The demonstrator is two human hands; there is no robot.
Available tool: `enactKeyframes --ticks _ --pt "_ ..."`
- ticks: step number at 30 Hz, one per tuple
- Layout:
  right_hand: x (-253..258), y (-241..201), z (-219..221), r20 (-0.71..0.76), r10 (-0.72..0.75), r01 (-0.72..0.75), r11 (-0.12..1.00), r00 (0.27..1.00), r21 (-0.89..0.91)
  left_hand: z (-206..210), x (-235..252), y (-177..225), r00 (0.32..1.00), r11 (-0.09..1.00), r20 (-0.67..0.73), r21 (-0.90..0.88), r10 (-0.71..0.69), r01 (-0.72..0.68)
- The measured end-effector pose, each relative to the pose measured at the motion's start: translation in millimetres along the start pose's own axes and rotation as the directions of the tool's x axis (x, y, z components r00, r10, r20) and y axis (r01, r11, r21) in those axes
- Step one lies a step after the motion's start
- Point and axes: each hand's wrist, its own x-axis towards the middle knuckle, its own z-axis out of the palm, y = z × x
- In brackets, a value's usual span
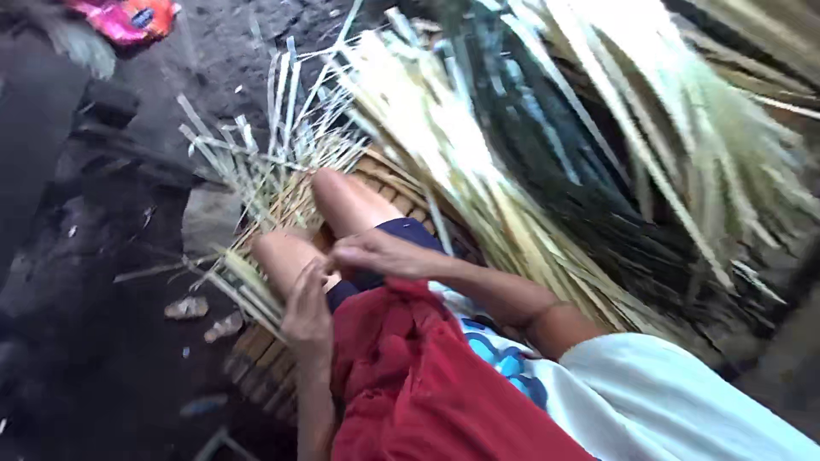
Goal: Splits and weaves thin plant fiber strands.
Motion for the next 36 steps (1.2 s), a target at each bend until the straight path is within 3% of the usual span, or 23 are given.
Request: enactKeyframes --ticks 2,4,7,10,13,15,17,19,22,24,26,28,31,34,36 --pt "-3 6 -4 0.234 0.081 -0.151 0.943 0.969 0.298 0 3 4 0.994 0.984 0.017 0.137 0.112 -0.114" --pt "-5 11 -4 0.34 0.082 -0.248 0.841 0.937 0.48 -10 9 10 0.98 0.974 0.075 0.12 0.182 -0.19" --pt "-10 6 2 0.434 -0.051 -0.261 0.734 0.9 0.627 -36 35 16 0.95 0.938 0.155 -0.264 0.271 -0.224" --pt "-12 -12 16 0.447 -0.232 -0.159 0.717 0.864 0.678 -34 71 34 0.972 0.766 0.122 -0.637 0.203 -0.081" --pt "-5 -26 19 0.265 -0.269 0.043 0.773 0.926 0.633 -4 74 56 0.987 0.498 0.156 -0.854 -0.035 0.153" --pt "-4 -27 19 0.148 -0.277 0.141 0.796 0.95 0.588 11 74 65 0.979 0.347 0.152 -0.918 -0.135 0.19" --pt "-6 -24 19 0.11 -0.287 0.185 0.82 0.952 0.541 19 75 64 0.98 0.303 0.114 -0.939 -0.165 0.16" --pt "-13 -19 21 0.13 -0.303 0.216 0.867 0.944 0.449 21 75 60 0.958 0.215 0.118 -0.96 -0.263 0.177" --pt "-35 -9 26 0.312 -0.348 0.32 0.937 0.884 0.139 9 82 48 0.911 -0.014 0.099 -0.995 -0.4 0.102" --pt "-40 -2 27 0.382 -0.353 0.379 0.925 0.854 0.006 0 93 46 0.852 -0.006 0.067 -0.997 -0.519 0.075" --pt "-32 -1 22 0.314 -0.287 0.302 0.953 0.905 0.001 -3 94 50 0.841 0.042 0.061 -0.994 -0.537 0.099" --pt "-11 -13 12 0.212 -0.273 0.279 0.96 0.938 0.006 1 85 55 0.886 0.114 0.037 -0.988 -0.463 0.101" --pt "9 -30 8 0.077 -0.387 0.389 0.921 0.919 -0.009 10 84 60 0.917 0.247 -0.039 -0.967 -0.397 0.066" --pt "9 -35 2 0.155 -0.45 0.467 0.879 0.879 -0.096 11 98 68 0.878 0.296 -0.106 -0.954 -0.468 0.043" --pt "-5 -34 1 0.255 -0.403 0.434 0.897 0.879 -0.08 9 99 63 0.838 0.245 -0.077 -0.967 -0.54 0.069"
